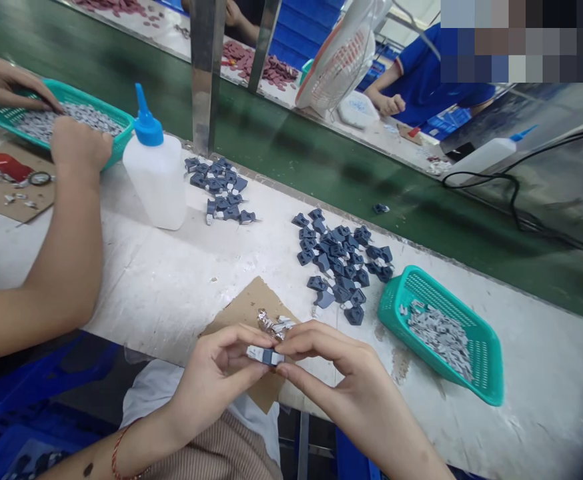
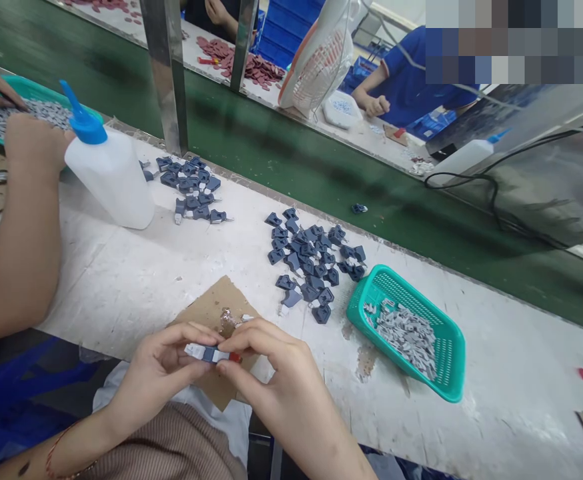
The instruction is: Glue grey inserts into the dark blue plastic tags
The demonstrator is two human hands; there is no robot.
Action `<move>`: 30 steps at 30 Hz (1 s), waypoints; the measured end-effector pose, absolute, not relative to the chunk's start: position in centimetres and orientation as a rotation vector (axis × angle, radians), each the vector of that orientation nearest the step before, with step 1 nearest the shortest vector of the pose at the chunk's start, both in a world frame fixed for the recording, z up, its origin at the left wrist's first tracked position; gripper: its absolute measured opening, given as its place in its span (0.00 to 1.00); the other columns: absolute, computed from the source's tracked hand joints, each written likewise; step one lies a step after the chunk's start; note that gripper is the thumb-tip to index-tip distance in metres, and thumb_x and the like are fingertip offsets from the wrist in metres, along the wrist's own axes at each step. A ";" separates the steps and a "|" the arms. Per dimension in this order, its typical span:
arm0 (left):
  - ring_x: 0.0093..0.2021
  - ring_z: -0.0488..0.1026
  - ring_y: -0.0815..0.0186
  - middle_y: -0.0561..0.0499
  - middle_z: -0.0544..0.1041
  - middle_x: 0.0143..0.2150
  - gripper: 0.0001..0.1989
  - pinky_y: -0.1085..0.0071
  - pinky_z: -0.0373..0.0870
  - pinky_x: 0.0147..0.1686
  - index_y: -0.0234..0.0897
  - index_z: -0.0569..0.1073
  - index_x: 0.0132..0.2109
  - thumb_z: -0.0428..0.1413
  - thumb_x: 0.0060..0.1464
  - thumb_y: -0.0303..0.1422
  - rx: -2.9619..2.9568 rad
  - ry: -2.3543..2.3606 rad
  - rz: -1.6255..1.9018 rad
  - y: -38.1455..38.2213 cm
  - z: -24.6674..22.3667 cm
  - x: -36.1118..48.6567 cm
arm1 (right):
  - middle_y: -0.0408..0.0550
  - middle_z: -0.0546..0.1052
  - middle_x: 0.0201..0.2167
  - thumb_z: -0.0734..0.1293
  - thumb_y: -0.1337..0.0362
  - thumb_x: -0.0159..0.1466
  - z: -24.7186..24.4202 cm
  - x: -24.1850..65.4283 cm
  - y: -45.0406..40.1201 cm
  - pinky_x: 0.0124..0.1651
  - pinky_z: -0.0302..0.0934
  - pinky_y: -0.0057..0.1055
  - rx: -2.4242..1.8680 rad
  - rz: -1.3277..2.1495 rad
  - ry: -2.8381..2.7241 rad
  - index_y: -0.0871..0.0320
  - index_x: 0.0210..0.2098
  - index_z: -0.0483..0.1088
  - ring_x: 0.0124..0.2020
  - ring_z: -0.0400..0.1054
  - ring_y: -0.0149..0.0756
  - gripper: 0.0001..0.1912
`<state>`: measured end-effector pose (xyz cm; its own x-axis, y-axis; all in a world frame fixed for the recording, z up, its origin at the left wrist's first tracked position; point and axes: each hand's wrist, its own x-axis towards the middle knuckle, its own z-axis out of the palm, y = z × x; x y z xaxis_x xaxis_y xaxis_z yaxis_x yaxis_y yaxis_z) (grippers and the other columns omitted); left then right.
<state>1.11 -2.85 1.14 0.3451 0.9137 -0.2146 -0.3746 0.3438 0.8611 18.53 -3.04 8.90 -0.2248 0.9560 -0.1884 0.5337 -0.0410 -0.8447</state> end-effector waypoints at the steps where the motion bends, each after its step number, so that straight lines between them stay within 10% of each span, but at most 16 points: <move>1: 0.44 0.79 0.63 0.51 0.82 0.41 0.09 0.74 0.78 0.39 0.40 0.79 0.37 0.63 0.49 0.23 0.798 0.796 0.969 -2.8 1.2 1.1 | 0.46 0.78 0.36 0.69 0.66 0.62 8.9 18.7 -3.0 0.42 0.68 0.31 -1.573 1.240 -1.727 0.53 0.36 0.76 0.39 0.73 0.37 0.03; 13: 0.23 0.78 0.67 0.54 0.80 0.30 0.06 0.71 0.77 0.27 0.39 0.78 0.36 0.65 0.49 0.27 0.644 0.615 0.970 -2.2 2.7 2.8 | 0.44 0.72 0.30 0.63 0.44 0.64 5.7 16.4 -4.0 0.25 0.60 0.25 -1.360 1.533 -1.086 0.54 0.47 0.69 0.22 0.62 0.28 0.22; 25: 0.33 0.80 0.61 0.47 0.82 0.36 0.10 0.66 0.77 0.39 0.36 0.78 0.41 0.64 0.51 0.34 1.039 0.661 0.810 4.1 5.1 7.7 | 0.41 0.68 0.21 0.53 0.43 0.68 5.5 21.5 -3.3 0.25 0.57 0.27 -1.388 1.215 -0.955 0.56 0.52 0.68 0.21 0.60 0.31 0.28; 30: 0.43 0.79 0.60 0.45 0.82 0.46 0.18 0.65 0.76 0.46 0.35 0.76 0.52 0.58 0.56 0.37 1.386 1.062 0.920 14.4 5.7 10.4 | 0.48 0.76 0.30 0.61 0.50 0.67 5.3 33.0 -4.6 0.31 0.64 0.30 -1.846 0.502 -1.174 0.56 0.43 0.74 0.31 0.71 0.39 0.19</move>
